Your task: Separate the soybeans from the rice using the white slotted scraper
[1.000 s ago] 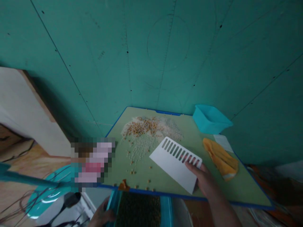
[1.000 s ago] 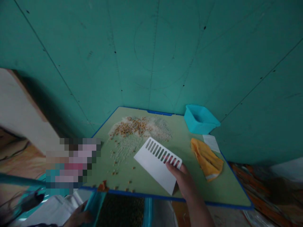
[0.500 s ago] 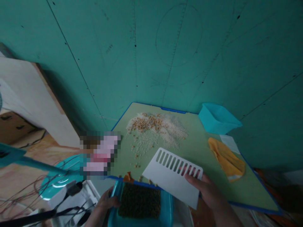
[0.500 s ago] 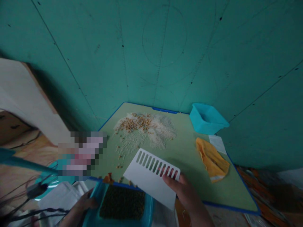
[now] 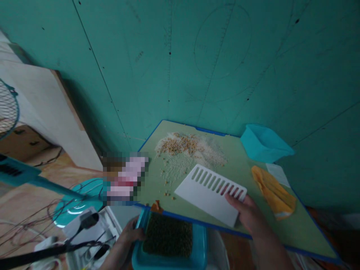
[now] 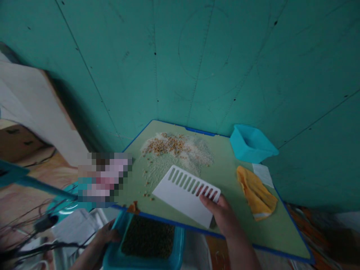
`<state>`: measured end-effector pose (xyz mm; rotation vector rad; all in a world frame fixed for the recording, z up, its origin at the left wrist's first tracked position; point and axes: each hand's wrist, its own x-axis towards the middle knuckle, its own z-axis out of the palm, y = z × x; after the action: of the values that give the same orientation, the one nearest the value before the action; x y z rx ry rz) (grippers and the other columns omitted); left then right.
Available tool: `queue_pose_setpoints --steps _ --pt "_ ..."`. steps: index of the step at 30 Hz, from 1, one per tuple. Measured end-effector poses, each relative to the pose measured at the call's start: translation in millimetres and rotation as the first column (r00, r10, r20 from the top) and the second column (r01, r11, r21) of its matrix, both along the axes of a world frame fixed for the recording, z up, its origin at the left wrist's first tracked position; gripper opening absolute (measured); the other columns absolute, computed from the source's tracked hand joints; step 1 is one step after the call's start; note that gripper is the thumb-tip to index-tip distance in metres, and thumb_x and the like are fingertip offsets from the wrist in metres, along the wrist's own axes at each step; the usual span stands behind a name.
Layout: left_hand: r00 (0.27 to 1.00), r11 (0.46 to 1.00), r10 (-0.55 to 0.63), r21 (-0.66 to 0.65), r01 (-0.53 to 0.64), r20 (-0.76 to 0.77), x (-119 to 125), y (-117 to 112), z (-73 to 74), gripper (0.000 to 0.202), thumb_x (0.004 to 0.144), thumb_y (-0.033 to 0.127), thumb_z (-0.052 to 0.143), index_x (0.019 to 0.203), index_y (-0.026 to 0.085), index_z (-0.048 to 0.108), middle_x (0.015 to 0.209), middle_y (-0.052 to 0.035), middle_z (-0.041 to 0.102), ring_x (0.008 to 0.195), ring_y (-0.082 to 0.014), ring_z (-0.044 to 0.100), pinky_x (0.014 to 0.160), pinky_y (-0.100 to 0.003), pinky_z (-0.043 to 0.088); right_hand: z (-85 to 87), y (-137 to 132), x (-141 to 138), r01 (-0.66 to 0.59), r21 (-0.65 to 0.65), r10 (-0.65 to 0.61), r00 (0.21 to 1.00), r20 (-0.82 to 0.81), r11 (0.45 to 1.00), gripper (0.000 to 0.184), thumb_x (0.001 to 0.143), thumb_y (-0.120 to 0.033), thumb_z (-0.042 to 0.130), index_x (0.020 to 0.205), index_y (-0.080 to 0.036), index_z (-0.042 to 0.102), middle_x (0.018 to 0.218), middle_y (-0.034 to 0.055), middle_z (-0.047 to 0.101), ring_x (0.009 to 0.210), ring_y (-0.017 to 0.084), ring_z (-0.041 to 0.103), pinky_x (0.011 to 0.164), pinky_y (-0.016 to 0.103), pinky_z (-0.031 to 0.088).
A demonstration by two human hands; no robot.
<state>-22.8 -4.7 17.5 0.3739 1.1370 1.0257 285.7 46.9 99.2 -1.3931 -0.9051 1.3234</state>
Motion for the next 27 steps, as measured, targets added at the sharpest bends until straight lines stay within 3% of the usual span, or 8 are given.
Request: queue_pose_setpoints --steps 6,12,16,18,22,27 --pt "0.998 0.999 0.02 0.033 -0.022 0.052 -1 1 1.4 0.04 0.051 0.002 0.056 0.085 0.014 0.072 0.054 -0.0011 0.07 0.057 -0.0245 0.065 0.049 -0.03 0.047 5.9 33 -1 -0.231 0.027 0.23 0.972 0.046 0.973 0.04 0.062 -0.048 0.074 0.088 -0.017 0.07 0.086 0.008 0.073 0.081 0.025 0.066 0.079 0.039 0.047" --pt "0.999 0.999 0.03 0.018 -0.031 0.023 -5 0 -2.4 0.037 0.051 0.007 0.059 0.085 0.016 0.072 0.049 0.0 0.066 0.052 -0.0236 0.061 0.049 -0.032 0.045 -0.3 46 -5 -0.267 0.018 0.267 0.964 0.006 0.963 0.038 0.062 -0.045 0.075 0.088 -0.017 0.07 0.085 0.0068 0.073 0.079 0.023 0.066 0.079 0.038 0.046" --pt "0.99 0.997 -0.011 0.075 0.022 -0.143 -13 12 -15.5 0.026 0.04 -0.002 0.056 0.051 0.018 0.069 0.032 0.0046 0.054 0.039 -0.0155 0.049 0.044 -0.027 0.039 -8.0 47 -10 -0.258 -0.003 0.258 0.966 -0.011 0.966 0.04 0.063 -0.045 0.074 0.091 -0.017 0.069 0.088 0.0064 0.073 0.082 0.024 0.066 0.082 0.038 0.044" --pt "0.971 0.994 -0.028 0.096 0.052 -0.237 -17 18 -25.0 0.026 0.037 -0.004 0.054 0.042 0.019 0.066 0.029 0.0063 0.053 0.035 -0.0107 0.04 0.04 -0.024 0.033 -10.1 48 -12 -0.25 -0.021 0.249 0.968 -0.024 0.968 0.043 0.061 -0.047 0.075 0.091 -0.017 0.069 0.088 0.0067 0.073 0.083 0.024 0.066 0.082 0.039 0.044" --pt "0.972 0.993 -0.012 0.112 0.04 -0.235 -20 21 -37.1 0.02 0.037 0.003 0.056 0.042 0.02 0.066 0.03 0.0068 0.054 0.033 -0.0075 0.035 0.038 -0.022 0.027 -12.2 49 -13 -0.296 -0.038 0.294 0.954 -0.056 0.954 0.049 0.057 -0.049 0.077 0.093 -0.017 0.068 0.087 0.007 0.073 0.084 0.026 0.066 0.081 0.039 0.045" --pt "0.978 0.995 -0.003 0.094 0.023 -0.207 -22 21 -40.9 0.026 0.034 0.002 0.053 0.044 0.02 0.069 0.03 0.0063 0.054 0.034 -0.0084 0.036 0.037 -0.022 0.027 -14.8 50 -15 -0.353 -0.022 0.353 0.935 -0.031 0.935 0.045 0.063 -0.048 0.074 0.095 -0.017 0.068 0.09 0.0072 0.073 0.084 0.025 0.066 0.08 0.039 0.045"
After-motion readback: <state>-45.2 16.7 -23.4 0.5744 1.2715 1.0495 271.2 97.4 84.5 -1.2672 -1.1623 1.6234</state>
